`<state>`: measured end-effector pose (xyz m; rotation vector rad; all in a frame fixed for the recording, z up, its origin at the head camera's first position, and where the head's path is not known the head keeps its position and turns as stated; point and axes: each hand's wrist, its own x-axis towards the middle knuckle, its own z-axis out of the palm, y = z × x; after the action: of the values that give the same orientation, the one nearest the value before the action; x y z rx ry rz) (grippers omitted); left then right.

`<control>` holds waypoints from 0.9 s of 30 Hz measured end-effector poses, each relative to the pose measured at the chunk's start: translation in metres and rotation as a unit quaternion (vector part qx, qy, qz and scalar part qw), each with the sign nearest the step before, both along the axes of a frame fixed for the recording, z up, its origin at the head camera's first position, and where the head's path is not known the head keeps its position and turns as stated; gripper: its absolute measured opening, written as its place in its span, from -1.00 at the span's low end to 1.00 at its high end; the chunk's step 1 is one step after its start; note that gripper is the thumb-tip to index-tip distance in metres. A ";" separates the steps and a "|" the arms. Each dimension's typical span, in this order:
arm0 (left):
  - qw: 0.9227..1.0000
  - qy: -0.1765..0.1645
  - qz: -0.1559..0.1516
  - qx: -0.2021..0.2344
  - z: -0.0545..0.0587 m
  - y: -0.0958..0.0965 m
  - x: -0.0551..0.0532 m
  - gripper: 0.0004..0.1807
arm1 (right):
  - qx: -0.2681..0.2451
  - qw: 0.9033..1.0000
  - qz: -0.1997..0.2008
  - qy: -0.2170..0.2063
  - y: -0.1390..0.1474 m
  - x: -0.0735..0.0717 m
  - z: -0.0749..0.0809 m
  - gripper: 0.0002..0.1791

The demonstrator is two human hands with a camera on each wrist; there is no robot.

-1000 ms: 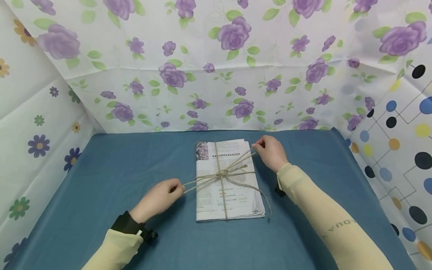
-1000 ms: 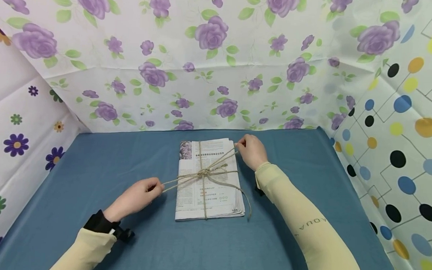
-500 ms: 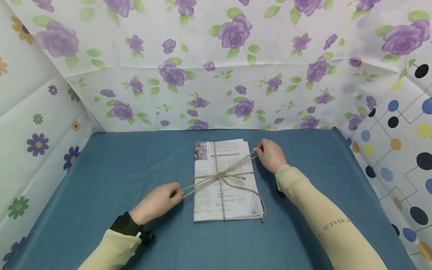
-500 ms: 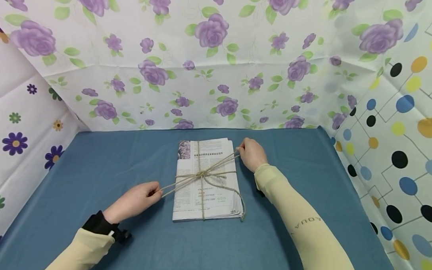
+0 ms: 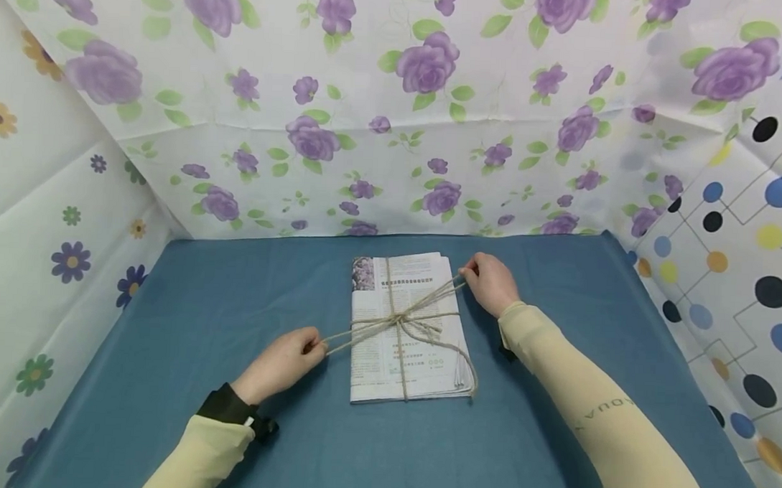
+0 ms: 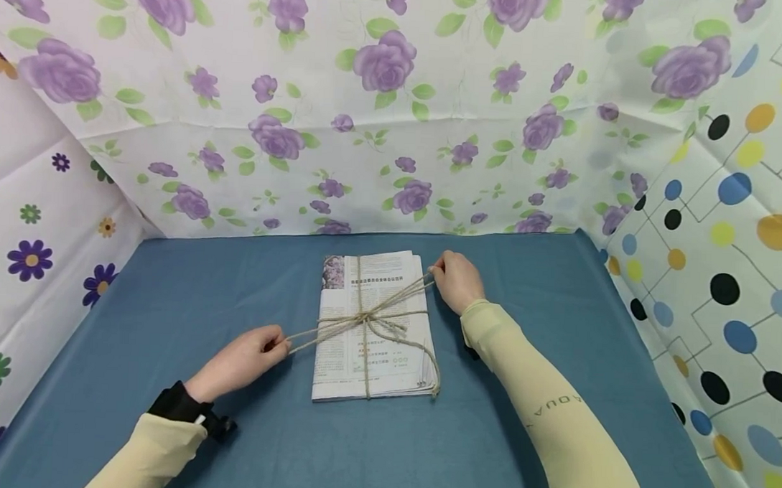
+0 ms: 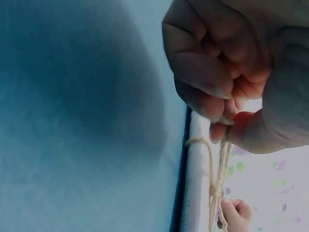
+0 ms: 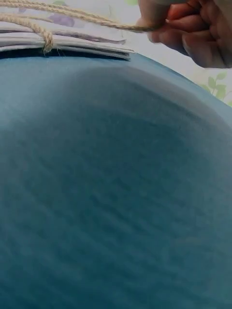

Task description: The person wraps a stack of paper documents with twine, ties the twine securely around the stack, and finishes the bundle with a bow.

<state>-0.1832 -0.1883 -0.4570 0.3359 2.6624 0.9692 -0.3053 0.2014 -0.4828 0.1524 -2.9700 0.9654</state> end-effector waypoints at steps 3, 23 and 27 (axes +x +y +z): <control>0.999 -0.012 0.032 0.043 0.002 -0.002 -0.005 -0.70 | -0.043 0.999 -0.011 -0.007 0.001 0.000 0.004 -0.76; 0.981 -0.065 0.120 0.137 -0.011 0.012 -0.063 -0.66 | -0.203 0.975 -0.021 -0.086 -0.022 -0.020 0.005 -0.66; 0.985 -0.079 0.106 0.109 -0.015 0.010 -0.061 -0.64 | -0.217 0.971 -0.031 -0.101 -0.024 -0.021 0.002 -0.63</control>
<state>-0.2442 -0.1779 -0.4720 0.0182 2.4878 1.3002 -0.3259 0.1771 -0.4813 -0.0502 -2.8168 1.6758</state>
